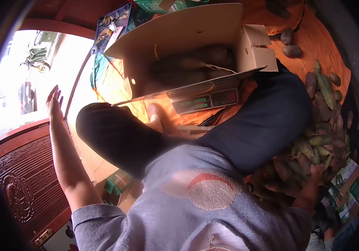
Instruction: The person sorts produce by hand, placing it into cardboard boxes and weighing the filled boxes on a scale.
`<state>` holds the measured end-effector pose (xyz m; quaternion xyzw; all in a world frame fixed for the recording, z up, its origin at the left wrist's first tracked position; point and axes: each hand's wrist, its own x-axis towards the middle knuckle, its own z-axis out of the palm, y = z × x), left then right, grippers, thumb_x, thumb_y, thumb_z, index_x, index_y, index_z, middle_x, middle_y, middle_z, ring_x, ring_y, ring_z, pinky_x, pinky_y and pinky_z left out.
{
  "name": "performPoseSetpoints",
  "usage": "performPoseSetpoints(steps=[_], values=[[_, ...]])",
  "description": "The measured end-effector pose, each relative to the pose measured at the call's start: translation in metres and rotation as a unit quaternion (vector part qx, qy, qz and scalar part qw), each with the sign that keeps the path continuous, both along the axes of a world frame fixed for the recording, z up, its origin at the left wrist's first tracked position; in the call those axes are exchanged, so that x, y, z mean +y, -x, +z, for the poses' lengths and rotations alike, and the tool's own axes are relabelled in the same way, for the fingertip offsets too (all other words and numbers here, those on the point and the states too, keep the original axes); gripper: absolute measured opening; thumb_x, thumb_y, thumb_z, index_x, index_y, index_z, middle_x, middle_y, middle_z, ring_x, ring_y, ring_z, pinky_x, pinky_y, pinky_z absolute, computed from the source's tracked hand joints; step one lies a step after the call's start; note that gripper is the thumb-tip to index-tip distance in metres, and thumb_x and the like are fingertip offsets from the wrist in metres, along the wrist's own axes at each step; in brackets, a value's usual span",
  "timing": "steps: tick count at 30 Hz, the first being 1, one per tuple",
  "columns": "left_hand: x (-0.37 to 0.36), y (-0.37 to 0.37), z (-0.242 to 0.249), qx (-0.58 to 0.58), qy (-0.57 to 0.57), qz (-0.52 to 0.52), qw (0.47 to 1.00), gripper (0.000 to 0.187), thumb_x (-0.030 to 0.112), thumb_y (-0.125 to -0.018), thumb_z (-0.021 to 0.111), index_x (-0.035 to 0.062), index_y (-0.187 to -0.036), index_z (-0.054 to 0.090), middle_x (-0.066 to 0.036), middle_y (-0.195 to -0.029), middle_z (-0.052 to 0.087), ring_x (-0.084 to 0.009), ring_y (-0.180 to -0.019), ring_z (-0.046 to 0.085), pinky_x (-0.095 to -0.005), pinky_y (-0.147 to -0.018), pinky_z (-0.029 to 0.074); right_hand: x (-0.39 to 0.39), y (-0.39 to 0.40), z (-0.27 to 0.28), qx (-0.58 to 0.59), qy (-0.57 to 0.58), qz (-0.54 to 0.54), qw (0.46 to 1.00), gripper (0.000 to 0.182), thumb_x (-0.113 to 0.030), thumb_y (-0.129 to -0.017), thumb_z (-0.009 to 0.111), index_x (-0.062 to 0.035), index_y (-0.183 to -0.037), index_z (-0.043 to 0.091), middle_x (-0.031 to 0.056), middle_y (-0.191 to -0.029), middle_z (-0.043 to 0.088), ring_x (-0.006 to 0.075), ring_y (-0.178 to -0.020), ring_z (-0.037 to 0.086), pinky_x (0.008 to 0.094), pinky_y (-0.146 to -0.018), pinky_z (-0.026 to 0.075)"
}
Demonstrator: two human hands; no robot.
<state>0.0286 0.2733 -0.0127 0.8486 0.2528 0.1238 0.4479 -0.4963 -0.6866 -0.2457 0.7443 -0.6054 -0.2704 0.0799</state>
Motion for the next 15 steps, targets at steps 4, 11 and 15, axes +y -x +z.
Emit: performPoseSetpoints(steps=[4,11,15], values=[[-0.035,-0.014,-0.013,-0.007,0.015,-0.046,0.999,0.030,0.015,-0.095,0.044,0.0038,-0.122,0.053,-0.011,-0.129,0.050,-0.0253,-0.123,0.045,-0.0360,-0.101,0.040,0.010,-0.014,0.014,0.024,-0.023,-0.005,0.999,0.062,-0.034,-0.075,0.062,-0.0005,-0.122,0.040,0.0207,-0.126,0.044,0.0378,-0.114,0.046,0.0461,-0.097,0.039],[-0.066,-0.035,-0.001,-0.026,0.031,-0.076,0.996,0.033,0.012,-0.095,0.042,-0.0002,-0.125,0.050,-0.013,-0.129,0.050,-0.0253,-0.120,0.047,-0.0358,-0.101,0.041,0.005,-0.008,-0.004,0.049,-0.004,0.059,0.997,0.070,-0.039,-0.069,0.071,-0.0010,-0.120,0.042,0.0196,-0.119,0.051,0.0362,-0.110,0.052,0.0458,-0.096,0.041],[-0.096,-0.050,0.017,-0.053,0.038,-0.118,0.991,0.033,0.012,-0.095,0.043,-0.0002,-0.124,0.050,-0.013,-0.129,0.051,-0.0247,-0.120,0.048,-0.0365,-0.100,0.040,0.000,0.003,-0.024,-0.018,0.063,-0.039,0.997,0.071,-0.037,-0.066,0.074,-0.0013,-0.119,0.043,0.0193,-0.115,0.055,0.0367,-0.108,0.054,0.0456,-0.093,0.044]])
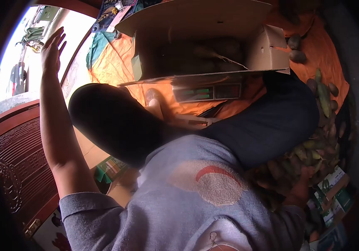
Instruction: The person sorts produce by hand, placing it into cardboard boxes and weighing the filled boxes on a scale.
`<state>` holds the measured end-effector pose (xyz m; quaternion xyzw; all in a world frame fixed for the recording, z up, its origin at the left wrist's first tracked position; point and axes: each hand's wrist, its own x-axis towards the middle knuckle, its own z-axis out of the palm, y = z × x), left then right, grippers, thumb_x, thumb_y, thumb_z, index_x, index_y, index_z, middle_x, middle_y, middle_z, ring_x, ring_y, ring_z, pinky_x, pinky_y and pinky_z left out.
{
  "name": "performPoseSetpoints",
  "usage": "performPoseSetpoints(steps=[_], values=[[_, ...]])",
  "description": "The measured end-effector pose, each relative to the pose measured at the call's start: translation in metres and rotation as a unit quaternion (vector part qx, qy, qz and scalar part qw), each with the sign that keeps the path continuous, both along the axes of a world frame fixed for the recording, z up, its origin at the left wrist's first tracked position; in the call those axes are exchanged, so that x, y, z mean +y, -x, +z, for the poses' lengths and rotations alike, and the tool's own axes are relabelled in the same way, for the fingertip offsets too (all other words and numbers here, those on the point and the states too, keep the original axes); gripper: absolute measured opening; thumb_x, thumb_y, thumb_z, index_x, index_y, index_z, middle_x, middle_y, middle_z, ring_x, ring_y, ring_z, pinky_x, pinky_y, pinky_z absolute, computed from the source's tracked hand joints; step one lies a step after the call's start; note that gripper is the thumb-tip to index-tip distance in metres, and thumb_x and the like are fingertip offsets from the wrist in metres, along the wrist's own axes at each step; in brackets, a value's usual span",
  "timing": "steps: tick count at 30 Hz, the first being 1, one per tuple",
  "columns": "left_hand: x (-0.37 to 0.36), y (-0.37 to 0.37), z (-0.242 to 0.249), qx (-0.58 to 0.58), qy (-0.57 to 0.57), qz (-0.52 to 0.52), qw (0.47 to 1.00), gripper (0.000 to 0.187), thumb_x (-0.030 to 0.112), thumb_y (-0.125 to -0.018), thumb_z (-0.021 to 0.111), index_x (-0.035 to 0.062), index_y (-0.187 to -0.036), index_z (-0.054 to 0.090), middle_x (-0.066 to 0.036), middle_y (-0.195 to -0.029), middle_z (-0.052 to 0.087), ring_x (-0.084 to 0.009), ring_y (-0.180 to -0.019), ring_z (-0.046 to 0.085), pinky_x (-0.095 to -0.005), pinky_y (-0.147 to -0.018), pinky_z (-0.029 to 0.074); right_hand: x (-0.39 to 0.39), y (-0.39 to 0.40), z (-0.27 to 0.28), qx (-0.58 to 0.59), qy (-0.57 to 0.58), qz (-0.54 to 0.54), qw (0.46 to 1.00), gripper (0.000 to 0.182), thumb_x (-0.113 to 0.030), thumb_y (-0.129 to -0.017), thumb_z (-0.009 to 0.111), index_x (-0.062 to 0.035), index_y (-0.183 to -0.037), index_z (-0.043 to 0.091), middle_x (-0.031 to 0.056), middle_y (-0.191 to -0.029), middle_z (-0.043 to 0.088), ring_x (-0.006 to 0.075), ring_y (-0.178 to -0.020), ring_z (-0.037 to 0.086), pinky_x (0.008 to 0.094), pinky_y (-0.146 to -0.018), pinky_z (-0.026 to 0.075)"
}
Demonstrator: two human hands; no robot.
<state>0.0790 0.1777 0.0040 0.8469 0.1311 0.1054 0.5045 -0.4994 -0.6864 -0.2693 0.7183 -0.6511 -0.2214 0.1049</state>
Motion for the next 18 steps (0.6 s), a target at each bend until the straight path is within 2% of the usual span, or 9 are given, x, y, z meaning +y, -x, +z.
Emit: performPoseSetpoints(steps=[3,6,9,10,12,14,16,18], values=[[-0.021,-0.011,0.008,-0.032,0.013,-0.061,0.998,0.033,0.016,-0.095,0.045,0.0017,-0.124,0.051,-0.012,-0.128,0.052,-0.0240,-0.119,0.049,-0.0366,-0.101,0.039,0.010,-0.006,0.020,-0.065,0.065,-0.010,0.996,0.069,-0.036,-0.066,0.075,-0.0003,-0.117,0.044,0.0198,-0.115,0.055,0.0367,-0.107,0.055,0.0449,-0.092,0.044],[-0.037,-0.019,0.008,-0.038,0.029,-0.186,0.981,0.035,0.021,-0.094,0.048,0.0040,-0.124,0.052,-0.010,-0.129,0.052,-0.0224,-0.121,0.048,-0.0357,-0.100,0.040,0.028,-0.015,0.043,-0.141,0.136,-0.030,0.980,0.067,-0.034,-0.066,0.075,0.0007,-0.116,0.046,0.0203,-0.116,0.055,0.0368,-0.107,0.055,0.0443,-0.091,0.044],[-0.069,-0.018,0.013,-0.014,0.000,-0.267,0.964,0.041,0.029,-0.094,0.048,0.0052,-0.127,0.050,-0.009,-0.131,0.050,-0.0216,-0.123,0.045,-0.0356,-0.101,0.037,0.032,-0.038,0.085,-0.299,0.123,0.123,0.938,0.064,-0.027,-0.068,0.076,0.0035,-0.117,0.047,0.0211,-0.115,0.055,0.0375,-0.104,0.055,0.0418,-0.090,0.044],[-0.074,-0.022,0.011,-0.015,-0.013,-0.300,0.954,0.043,0.032,-0.094,0.049,0.0064,-0.128,0.049,-0.009,-0.131,0.049,-0.0215,-0.123,0.044,-0.0355,-0.101,0.036,0.013,-0.042,0.092,-0.355,0.095,0.189,0.911,0.066,-0.025,-0.070,0.076,0.0035,-0.121,0.047,0.0206,-0.118,0.053,0.0349,-0.105,0.054,0.0388,-0.092,0.042],[-0.086,-0.024,0.009,-0.009,-0.019,-0.349,0.937,0.044,0.035,-0.093,0.049,0.0083,-0.128,0.049,-0.009,-0.130,0.050,-0.0214,-0.122,0.045,-0.0361,-0.101,0.036,-0.002,-0.068,0.108,-0.495,0.113,0.284,0.814,0.063,-0.023,-0.075,0.074,0.0009,-0.125,0.045,0.0190,-0.122,0.050,0.0306,-0.109,0.052,0.0360,-0.093,0.041],[-0.100,-0.025,0.005,-0.001,-0.021,-0.368,0.930,0.046,0.038,-0.092,0.050,0.0103,-0.129,0.049,-0.010,-0.129,0.051,-0.0214,-0.121,0.046,-0.0365,-0.101,0.035,0.036,-0.133,0.161,-0.535,0.074,0.361,0.760,0.059,-0.021,-0.078,0.071,-0.0002,-0.126,0.044,0.0169,-0.127,0.047,0.0287,-0.113,0.048,0.0355,-0.095,0.038],[-0.116,-0.023,-0.001,-0.025,-0.071,-0.377,0.923,0.045,0.040,-0.091,0.052,0.0109,-0.125,0.053,-0.009,-0.124,0.055,-0.0203,-0.116,0.051,-0.0351,-0.098,0.039,0.100,-0.206,0.220,-0.518,0.061,0.390,0.758,0.057,-0.015,-0.079,0.069,-0.0018,-0.129,0.043,0.0163,-0.126,0.047,0.0287,-0.114,0.047,0.0360,-0.096,0.037],[-0.130,-0.016,-0.004,-0.025,-0.097,-0.403,0.910,0.044,0.041,-0.090,0.053,0.0111,-0.122,0.057,-0.008,-0.119,0.059,-0.0188,-0.114,0.053,-0.0339,-0.095,0.042,0.155,-0.266,0.263,-0.477,0.044,0.468,0.742,0.057,-0.012,-0.079,0.068,-0.0047,-0.129,0.043,0.0150,-0.125,0.047,0.0286,-0.115,0.047,0.0369,-0.097,0.037]])
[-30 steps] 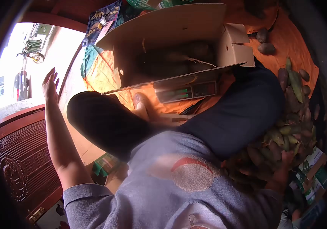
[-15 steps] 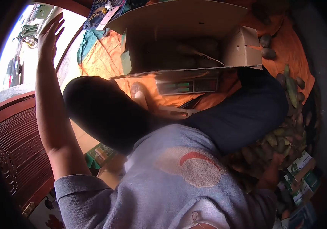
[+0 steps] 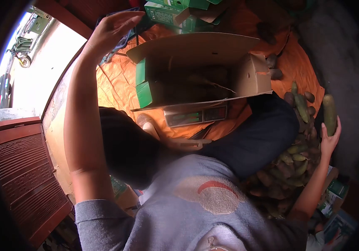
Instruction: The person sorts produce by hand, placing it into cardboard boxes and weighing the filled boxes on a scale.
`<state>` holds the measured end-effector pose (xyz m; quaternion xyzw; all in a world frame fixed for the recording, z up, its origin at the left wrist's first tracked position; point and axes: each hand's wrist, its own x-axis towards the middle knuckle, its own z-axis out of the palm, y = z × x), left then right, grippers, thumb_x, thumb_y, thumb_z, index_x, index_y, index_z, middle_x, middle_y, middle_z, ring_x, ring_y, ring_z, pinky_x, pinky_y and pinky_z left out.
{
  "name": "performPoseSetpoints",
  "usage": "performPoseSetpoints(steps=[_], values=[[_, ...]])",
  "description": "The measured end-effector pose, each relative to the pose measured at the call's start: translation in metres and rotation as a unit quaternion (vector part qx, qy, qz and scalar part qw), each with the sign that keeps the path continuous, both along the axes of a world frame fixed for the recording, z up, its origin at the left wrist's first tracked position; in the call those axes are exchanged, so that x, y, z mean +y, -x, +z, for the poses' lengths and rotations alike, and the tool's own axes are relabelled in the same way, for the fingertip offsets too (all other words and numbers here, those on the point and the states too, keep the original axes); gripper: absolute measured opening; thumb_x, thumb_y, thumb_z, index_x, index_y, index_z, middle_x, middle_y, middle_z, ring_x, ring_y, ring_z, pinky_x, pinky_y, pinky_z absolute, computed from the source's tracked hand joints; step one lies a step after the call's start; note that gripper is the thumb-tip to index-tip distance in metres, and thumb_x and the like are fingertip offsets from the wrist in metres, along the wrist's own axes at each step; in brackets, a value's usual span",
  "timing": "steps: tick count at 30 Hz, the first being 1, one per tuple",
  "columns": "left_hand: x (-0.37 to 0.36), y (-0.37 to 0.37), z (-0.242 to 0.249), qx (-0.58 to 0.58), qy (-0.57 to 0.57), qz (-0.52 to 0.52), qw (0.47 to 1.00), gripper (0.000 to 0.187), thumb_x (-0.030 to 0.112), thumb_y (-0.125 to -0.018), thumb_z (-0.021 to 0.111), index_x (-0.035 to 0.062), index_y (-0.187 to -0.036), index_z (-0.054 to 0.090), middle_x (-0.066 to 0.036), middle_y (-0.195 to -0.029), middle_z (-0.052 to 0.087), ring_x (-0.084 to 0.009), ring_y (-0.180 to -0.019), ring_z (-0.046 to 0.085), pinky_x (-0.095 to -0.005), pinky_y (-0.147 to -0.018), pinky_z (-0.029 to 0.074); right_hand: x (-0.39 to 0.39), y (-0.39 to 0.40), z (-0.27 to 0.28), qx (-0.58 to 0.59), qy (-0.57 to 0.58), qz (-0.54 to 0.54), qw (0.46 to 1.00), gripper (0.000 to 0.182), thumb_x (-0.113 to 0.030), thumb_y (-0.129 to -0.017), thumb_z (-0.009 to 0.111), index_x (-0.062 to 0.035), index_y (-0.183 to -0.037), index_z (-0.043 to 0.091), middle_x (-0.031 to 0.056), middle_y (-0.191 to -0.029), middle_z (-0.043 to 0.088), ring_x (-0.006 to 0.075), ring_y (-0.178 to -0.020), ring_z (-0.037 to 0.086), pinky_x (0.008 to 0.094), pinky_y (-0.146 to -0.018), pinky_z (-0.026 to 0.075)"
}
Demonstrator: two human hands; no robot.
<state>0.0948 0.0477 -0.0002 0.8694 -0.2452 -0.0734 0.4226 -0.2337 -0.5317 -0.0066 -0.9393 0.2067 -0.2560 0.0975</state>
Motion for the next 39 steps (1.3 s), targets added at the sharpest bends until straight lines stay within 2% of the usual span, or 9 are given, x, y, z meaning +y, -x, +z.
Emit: performPoseSetpoints(steps=[4,10,17,20,24,30,35,37,39], values=[[-0.015,0.017,-0.015,0.025,-0.026,-0.050,0.998,0.038,0.033,-0.088,0.058,0.0079,-0.116,0.059,-0.010,-0.109,0.063,-0.0201,-0.103,0.059,-0.0321,-0.089,0.046,0.099,-0.099,0.044,0.069,0.027,0.179,0.981,0.058,-0.004,-0.073,0.067,-0.0056,-0.127,0.045,0.0139,-0.122,0.049,0.0298,-0.114,0.048,0.0377,-0.096,0.038],[-0.017,0.026,-0.026,0.002,-0.128,-0.027,0.991,0.027,0.018,-0.087,0.060,0.0028,-0.109,0.062,-0.012,-0.088,0.067,-0.0196,-0.084,0.065,-0.0302,-0.075,0.050,0.206,-0.193,0.028,0.209,0.027,0.429,0.878,0.062,-0.003,-0.064,0.069,-0.0024,-0.122,0.046,0.0128,-0.110,0.050,0.0306,-0.105,0.047,0.0396,-0.087,0.040],[-0.015,0.020,-0.036,-0.099,-0.142,-0.030,0.984,0.018,0.016,-0.086,0.060,0.0018,-0.095,0.066,-0.015,-0.074,0.065,-0.0256,-0.066,0.064,-0.0340,-0.062,0.048,0.289,-0.239,-0.037,0.382,0.087,0.524,0.757,0.061,-0.010,-0.065,0.072,-0.0022,-0.121,0.046,0.0112,-0.107,0.048,0.0286,-0.105,0.045,0.0381,-0.089,0.039],[-0.014,0.022,-0.032,-0.106,-0.150,-0.021,0.983,0.018,0.016,-0.085,0.061,0.0026,-0.095,0.067,-0.014,-0.076,0.066,-0.0266,-0.066,0.064,-0.0342,-0.063,0.049,0.309,-0.243,-0.068,0.395,-0.016,0.546,0.738,0.065,-0.011,-0.069,0.070,-0.0033,-0.127,0.041,0.0159,-0.114,0.046,0.0315,-0.112,0.042,0.0401,-0.095,0.037],[-0.011,0.021,-0.038,-0.112,-0.125,-0.026,0.985,0.019,0.017,-0.084,0.063,0.0029,-0.097,0.067,-0.014,-0.079,0.067,-0.0270,-0.067,0.064,-0.0343,-0.064,0.049,0.304,-0.254,-0.053,0.368,-0.037,0.549,0.750,0.062,-0.014,-0.076,0.066,-0.0057,-0.130,0.038,0.0142,-0.121,0.044,0.0331,-0.118,0.038,0.0387,-0.101,0.032],[-0.010,0.021,-0.043,-0.120,-0.108,-0.041,0.986,0.020,0.014,-0.085,0.061,0.0015,-0.100,0.066,-0.015,-0.080,0.067,-0.0215,-0.066,0.064,-0.0313,-0.064,0.049,0.253,-0.245,-0.006,0.215,-0.213,0.433,0.849,0.024,-0.015,-0.087,0.056,-0.0020,-0.107,0.059,0.0112,-0.094,0.064,0.0181,-0.086,0.062,0.0279,-0.079,0.047],[-0.008,0.013,-0.046,-0.036,-0.027,-0.029,0.999,0.037,0.036,-0.090,0.056,0.0069,-0.110,0.063,-0.011,-0.094,0.067,-0.0221,-0.091,0.065,-0.0313,-0.078,0.050,0.173,-0.209,0.001,0.072,-0.422,0.306,0.850,0.036,-0.029,-0.096,0.046,0.0010,-0.085,0.063,0.0083,-0.078,0.064,0.0162,-0.080,0.061,0.0275,-0.080,0.046],[-0.004,0.006,-0.050,-0.063,0.020,-0.013,0.998,0.038,0.038,-0.091,0.053,0.0083,-0.113,0.062,-0.009,-0.095,0.068,-0.0181,-0.093,0.064,-0.0307,-0.079,0.049,0.150,-0.195,-0.003,0.026,-0.471,0.283,0.835,0.022,-0.017,-0.095,0.045,0.0014,-0.099,0.057,0.0127,-0.097,0.063,0.0183,-0.093,0.060,0.0285,-0.086,0.045],[0.001,0.004,-0.045,-0.053,0.028,-0.006,0.998,0.039,0.039,-0.094,0.047,0.0106,-0.117,0.060,-0.009,-0.099,0.067,-0.0166,-0.098,0.061,-0.0305,-0.086,0.046,0.153,-0.178,-0.004,-0.041,-0.419,0.207,0.883,0.023,-0.011,-0.094,0.044,0.0016,-0.112,0.052,0.0146,-0.111,0.059,0.0191,-0.100,0.058,0.0296,-0.089,0.044]])
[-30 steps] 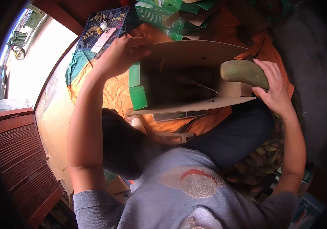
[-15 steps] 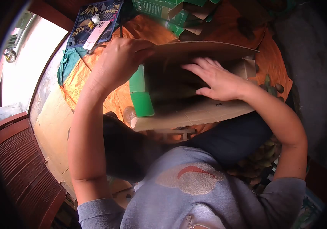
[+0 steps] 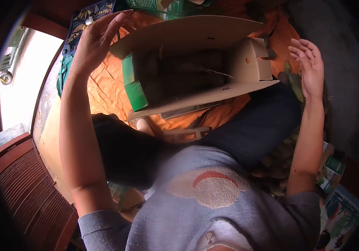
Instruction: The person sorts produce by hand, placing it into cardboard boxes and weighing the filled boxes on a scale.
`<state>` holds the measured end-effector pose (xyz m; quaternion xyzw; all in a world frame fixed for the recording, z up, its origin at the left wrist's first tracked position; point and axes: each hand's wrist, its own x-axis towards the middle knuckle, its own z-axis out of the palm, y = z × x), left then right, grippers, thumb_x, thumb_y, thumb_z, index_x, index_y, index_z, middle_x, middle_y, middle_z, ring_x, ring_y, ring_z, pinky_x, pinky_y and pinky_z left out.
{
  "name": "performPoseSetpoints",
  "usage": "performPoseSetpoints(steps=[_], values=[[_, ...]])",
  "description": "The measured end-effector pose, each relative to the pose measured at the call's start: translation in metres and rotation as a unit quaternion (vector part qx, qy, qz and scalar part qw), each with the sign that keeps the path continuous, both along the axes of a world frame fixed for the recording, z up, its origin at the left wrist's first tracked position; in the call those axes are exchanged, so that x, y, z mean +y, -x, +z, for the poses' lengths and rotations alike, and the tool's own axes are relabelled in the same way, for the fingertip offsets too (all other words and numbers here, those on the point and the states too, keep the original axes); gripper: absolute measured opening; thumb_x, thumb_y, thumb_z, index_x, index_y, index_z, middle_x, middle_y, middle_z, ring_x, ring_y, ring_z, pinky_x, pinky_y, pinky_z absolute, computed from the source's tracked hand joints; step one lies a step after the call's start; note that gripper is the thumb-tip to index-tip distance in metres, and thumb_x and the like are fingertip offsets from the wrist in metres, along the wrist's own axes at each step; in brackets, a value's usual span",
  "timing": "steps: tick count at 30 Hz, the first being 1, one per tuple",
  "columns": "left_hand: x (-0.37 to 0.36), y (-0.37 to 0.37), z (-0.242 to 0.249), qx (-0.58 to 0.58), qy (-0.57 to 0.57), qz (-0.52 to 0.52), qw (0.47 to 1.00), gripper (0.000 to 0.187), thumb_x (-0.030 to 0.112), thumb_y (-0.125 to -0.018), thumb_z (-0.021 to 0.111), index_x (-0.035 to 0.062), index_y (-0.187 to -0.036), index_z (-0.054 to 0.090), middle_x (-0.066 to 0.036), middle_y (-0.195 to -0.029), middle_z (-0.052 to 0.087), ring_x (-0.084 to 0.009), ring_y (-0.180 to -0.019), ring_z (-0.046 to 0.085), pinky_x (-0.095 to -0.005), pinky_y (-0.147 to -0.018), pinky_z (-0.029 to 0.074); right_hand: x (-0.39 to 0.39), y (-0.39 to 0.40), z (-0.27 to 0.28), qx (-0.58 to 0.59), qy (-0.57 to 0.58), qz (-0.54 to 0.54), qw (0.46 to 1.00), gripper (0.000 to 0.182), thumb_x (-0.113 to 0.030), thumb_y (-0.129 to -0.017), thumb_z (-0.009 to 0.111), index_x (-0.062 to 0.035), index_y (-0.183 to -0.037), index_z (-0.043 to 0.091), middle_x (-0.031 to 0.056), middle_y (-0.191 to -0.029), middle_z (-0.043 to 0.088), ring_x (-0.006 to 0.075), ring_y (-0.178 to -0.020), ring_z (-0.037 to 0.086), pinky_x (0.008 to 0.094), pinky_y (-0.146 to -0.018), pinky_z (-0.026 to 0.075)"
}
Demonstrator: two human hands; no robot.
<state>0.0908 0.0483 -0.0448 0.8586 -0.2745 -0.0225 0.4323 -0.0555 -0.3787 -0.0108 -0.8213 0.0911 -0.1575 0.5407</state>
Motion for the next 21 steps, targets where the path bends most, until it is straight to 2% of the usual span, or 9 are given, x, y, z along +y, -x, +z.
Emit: performPoseSetpoints(steps=[1,3,7,10,11,16,17,21], values=[[0.003,-0.002,-0.003,-0.002,0.016,0.014,1.000,0.039,0.039,-0.094,0.047,0.0108,-0.118,0.060,-0.010,-0.102,0.066,-0.0173,-0.100,0.061,-0.0301,-0.088,0.045,-0.004,0.007,0.002,-0.005,0.029,-0.005,1.000,0.034,-0.003,-0.091,0.044,0.0000,-0.125,0.041,0.0153,-0.124,0.051,0.0189,-0.105,0.056,0.0298,-0.091,0.044],[0.008,-0.009,-0.007,-0.008,0.035,0.029,0.999,0.041,0.041,-0.093,0.047,0.0114,-0.119,0.059,-0.010,-0.109,0.064,-0.0186,-0.104,0.059,-0.0297,-0.091,0.044,-0.012,0.019,0.003,-0.014,0.058,-0.033,0.998,0.035,-0.001,-0.090,0.046,-0.0003,-0.125,0.042,0.0151,-0.125,0.050,0.0188,-0.106,0.056,0.0292,-0.091,0.045],[0.016,-0.012,-0.004,-0.008,0.044,0.064,0.997,0.042,0.043,-0.093,0.046,0.0119,-0.119,0.060,-0.010,-0.109,0.063,-0.0186,-0.106,0.058,-0.0323,-0.092,0.043,-0.044,0.035,-0.010,-0.046,0.155,-0.094,0.982,0.036,0.003,-0.088,0.048,-0.0005,-0.123,0.046,0.0146,-0.124,0.052,0.0183,-0.105,0.057,0.0275,-0.090,0.046],[0.016,-0.008,0.003,0.035,0.045,0.071,0.996,0.045,0.041,-0.094,0.045,0.0069,-0.122,0.056,-0.009,-0.121,0.057,-0.0193,-0.116,0.052,-0.0340,-0.098,0.039,-0.063,0.044,-0.024,-0.053,0.166,-0.158,0.972,0.031,0.003,-0.087,0.050,0.0011,-0.119,0.050,0.0146,-0.118,0.056,0.0185,-0.103,0.059,0.0274,-0.089,0.046],[0.014,-0.007,0.001,-0.005,0.063,0.076,0.995,0.042,0.042,-0.093,0.047,0.0102,-0.118,0.060,-0.009,-0.108,0.064,-0.0184,-0.105,0.058,-0.0321,-0.092,0.044,-0.069,0.047,-0.030,-0.065,0.173,-0.172,0.968,0.030,0.003,-0.087,0.051,0.0014,-0.117,0.051,0.0146,-0.117,0.057,0.0184,-0.102,0.059,0.0272,-0.089,0.046],[0.016,-0.004,0.001,0.004,0.062,0.076,0.995,0.041,0.041,-0.092,0.049,0.0103,-0.116,0.061,-0.010,-0.108,0.064,-0.0180,-0.104,0.059,-0.0320,-0.092,0.043,-0.085,0.060,-0.067,-0.107,0.168,-0.227,0.953,0.027,0.004,-0.086,0.051,0.0026,-0.113,0.054,0.0149,-0.109,0.060,0.0179,-0.098,0.061,0.0264,-0.087,0.047],[0.016,-0.003,0.001,0.007,0.063,0.075,0.995,0.041,0.041,-0.092,0.049,0.0104,-0.116,0.061,-0.010,-0.107,0.064,-0.0180,-0.104,0.059,-0.0320,-0.092,0.043,-0.086,0.063,-0.076,-0.076,0.149,-0.244,0.955,0.027,0.005,-0.085,0.051,0.0031,-0.112,0.054,0.0143,-0.106,0.061,0.0173,-0.094,0.061,0.0263,-0.084,0.047],[0.013,-0.003,0.002,0.011,0.049,0.082,0.995,0.040,0.041,-0.092,0.050,0.0107,-0.115,0.062,-0.010,-0.106,0.065,-0.0176,-0.104,0.059,-0.0314,-0.092,0.043,-0.088,0.064,-0.077,-0.087,0.129,-0.257,0.954,0.025,0.005,-0.085,0.050,0.0032,-0.109,0.056,0.0136,-0.102,0.062,0.0165,-0.090,0.061,0.0259,-0.083,0.047]])
